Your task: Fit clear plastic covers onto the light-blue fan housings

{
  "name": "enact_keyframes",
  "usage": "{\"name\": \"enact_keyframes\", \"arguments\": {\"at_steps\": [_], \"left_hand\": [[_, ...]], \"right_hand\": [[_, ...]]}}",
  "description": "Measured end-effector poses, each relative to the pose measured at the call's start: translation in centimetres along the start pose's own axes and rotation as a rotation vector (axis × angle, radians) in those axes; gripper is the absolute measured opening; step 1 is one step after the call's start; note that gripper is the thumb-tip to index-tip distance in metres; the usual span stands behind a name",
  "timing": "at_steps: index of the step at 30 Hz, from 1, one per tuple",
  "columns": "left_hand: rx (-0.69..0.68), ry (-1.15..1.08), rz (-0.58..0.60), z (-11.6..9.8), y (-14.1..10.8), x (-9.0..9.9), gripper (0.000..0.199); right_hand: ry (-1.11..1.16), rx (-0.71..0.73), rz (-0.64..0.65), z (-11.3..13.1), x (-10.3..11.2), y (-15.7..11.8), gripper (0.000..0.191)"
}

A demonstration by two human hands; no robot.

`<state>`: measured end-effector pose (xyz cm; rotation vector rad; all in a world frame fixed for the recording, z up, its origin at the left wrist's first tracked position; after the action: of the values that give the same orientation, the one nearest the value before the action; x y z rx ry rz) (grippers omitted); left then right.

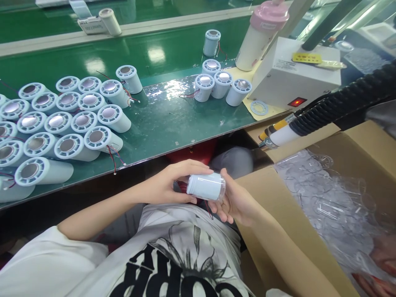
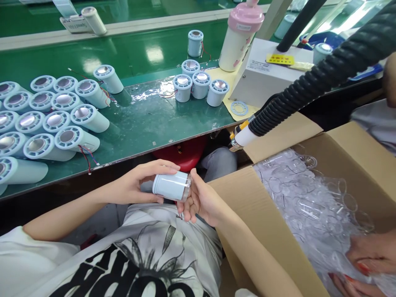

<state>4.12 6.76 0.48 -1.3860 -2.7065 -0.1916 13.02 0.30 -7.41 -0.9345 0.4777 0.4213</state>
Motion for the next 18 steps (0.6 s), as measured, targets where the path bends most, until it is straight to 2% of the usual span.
{"name": "enact_keyframes", "arguments": {"at_steps": [2, 4, 5, 6, 8, 10, 12, 15, 18], "left_hand": [[0.125, -0.088, -0.027, 0.7, -0.1, 0.0, 0.063], [0.241, -0.165, -0.056, 1.4, -0.4, 0.1, 0.063], [0.281, -0.200, -0.064, 1.7, -0.5, 0.1, 0.064], [0.307, -0.237, -0.067, 1.9, -0.6, 0.0, 0.064], [0.339, -0.305, -0.056, 2.1, -0.8, -0.1, 0.064], [0.346, -0.302, -0.037, 2.3, -0.8, -0.2, 0.065], [0.301, -0.232, -0.028, 1.9, -0.7, -0.1, 0.068], [0.195, -0.199, -0.004, 1.1, -0.5, -0.1, 0.071], [0.234, -0.299, 0.030, 1.4, -0.6, -0.5, 0.071]], "right_hand": [[-0.152, 0.188, -0.101, 1.2, 1.3, 0.0, 0.059], [-0.402, 0.571, -0.289, 4.1, 2.5, -1.5, 0.032], [-0.560, 0.792, -0.360, 5.5, 2.3, -2.9, 0.028], [-0.725, 0.995, -0.395, 6.5, 1.5, -4.3, 0.033], [-0.995, 1.257, -0.362, 6.8, -0.5, -6.1, 0.042], [-1.056, 1.285, -0.292, 6.6, -1.3, -6.4, 0.046], [-0.885, 1.141, -0.241, 6.4, -0.6, -5.5, 0.051], [-0.511, 0.877, -0.146, 5.4, 0.6, -3.8, 0.053], [-0.373, 0.739, -0.165, 4.8, 1.4, -3.3, 0.051]]}}
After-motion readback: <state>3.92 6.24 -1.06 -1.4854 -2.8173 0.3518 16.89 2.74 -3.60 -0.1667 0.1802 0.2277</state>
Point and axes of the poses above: each hand's wrist, its own y-axis towards the middle knuckle, its own x-axis out of the back of the hand, z = x × y, the point moved 9 cm from there along y, towards the middle knuckle, and after that the axes turned 2 degrees about x, right-handed, at the moved point
